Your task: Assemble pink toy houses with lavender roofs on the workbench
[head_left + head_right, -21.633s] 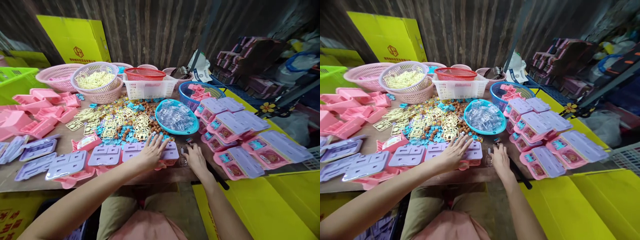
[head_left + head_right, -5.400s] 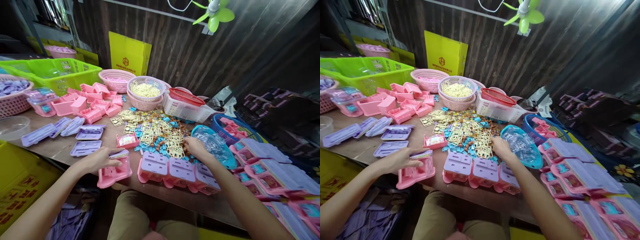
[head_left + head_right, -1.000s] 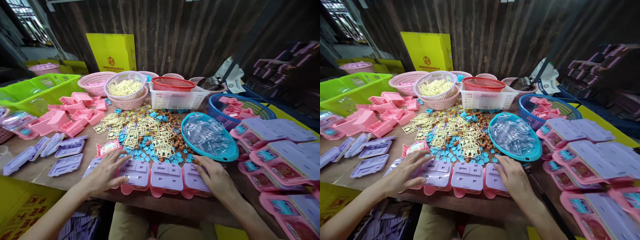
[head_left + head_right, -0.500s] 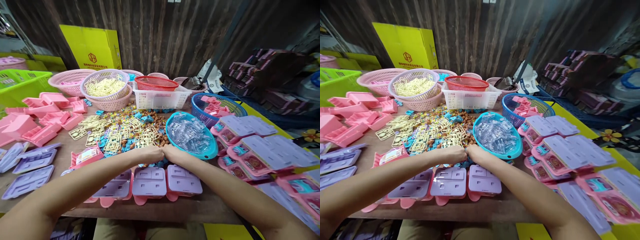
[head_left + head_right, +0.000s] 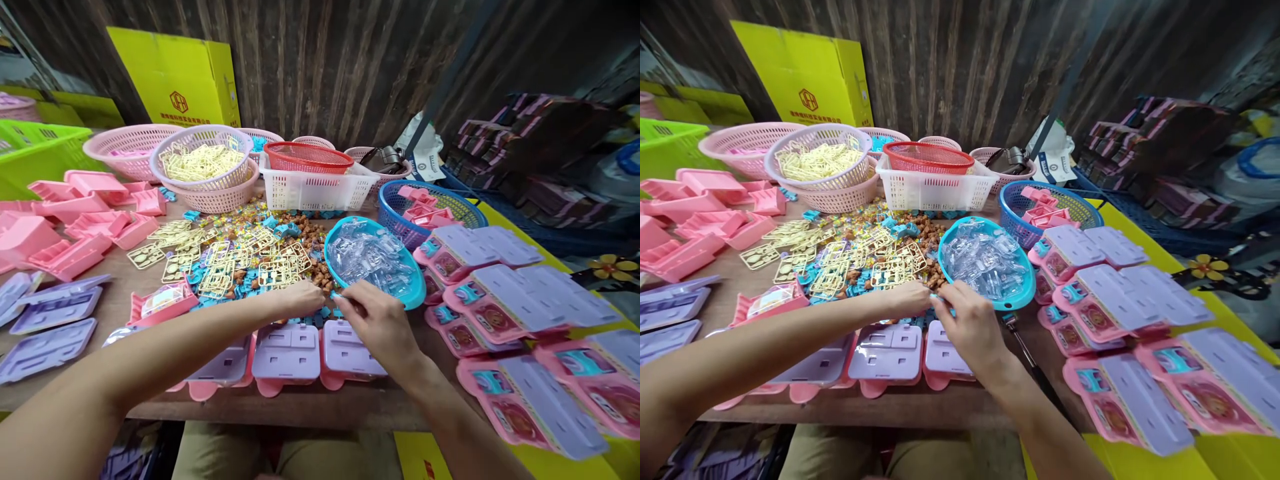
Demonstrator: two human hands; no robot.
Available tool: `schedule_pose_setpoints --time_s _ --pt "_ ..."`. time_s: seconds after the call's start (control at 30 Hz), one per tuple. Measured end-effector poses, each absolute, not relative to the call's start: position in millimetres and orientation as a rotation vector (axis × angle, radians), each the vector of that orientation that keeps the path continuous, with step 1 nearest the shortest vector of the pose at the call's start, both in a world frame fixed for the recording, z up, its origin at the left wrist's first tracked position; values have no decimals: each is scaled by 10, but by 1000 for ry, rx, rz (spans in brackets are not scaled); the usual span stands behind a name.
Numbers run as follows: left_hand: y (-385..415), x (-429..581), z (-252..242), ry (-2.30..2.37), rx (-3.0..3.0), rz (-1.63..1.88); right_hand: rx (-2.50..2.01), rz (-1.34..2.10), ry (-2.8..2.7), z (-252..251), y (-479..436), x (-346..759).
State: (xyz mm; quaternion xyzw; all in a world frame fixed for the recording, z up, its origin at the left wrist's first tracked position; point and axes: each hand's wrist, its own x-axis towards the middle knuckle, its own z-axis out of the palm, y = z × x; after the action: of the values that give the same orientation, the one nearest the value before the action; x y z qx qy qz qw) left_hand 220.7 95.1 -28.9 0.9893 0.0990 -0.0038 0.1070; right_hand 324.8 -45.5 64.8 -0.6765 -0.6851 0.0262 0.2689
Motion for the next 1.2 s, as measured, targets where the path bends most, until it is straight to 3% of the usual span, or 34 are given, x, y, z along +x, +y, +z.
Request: schedule_pose_setpoints --time_s 0.27,0.4,0.67,1.03,1.2 --pt "934 2150 -111 483 2816 -46 -1737 854 -1036 65 -1446 3235" --pt "914 2133 11 604 2728 0 -1657 992 -899 -121 -1600 3053" --pt "837 2309 16 662 2728 -144 -1606 971 -879 -184 -1691 2925" --pt "782 2505 -108 293 2806 -360 -1641 835 -712 -356 -1729 2958" --pt "856 2480 -83 266 2765 -430 -1593 631 -719 -259 -1708 3194"
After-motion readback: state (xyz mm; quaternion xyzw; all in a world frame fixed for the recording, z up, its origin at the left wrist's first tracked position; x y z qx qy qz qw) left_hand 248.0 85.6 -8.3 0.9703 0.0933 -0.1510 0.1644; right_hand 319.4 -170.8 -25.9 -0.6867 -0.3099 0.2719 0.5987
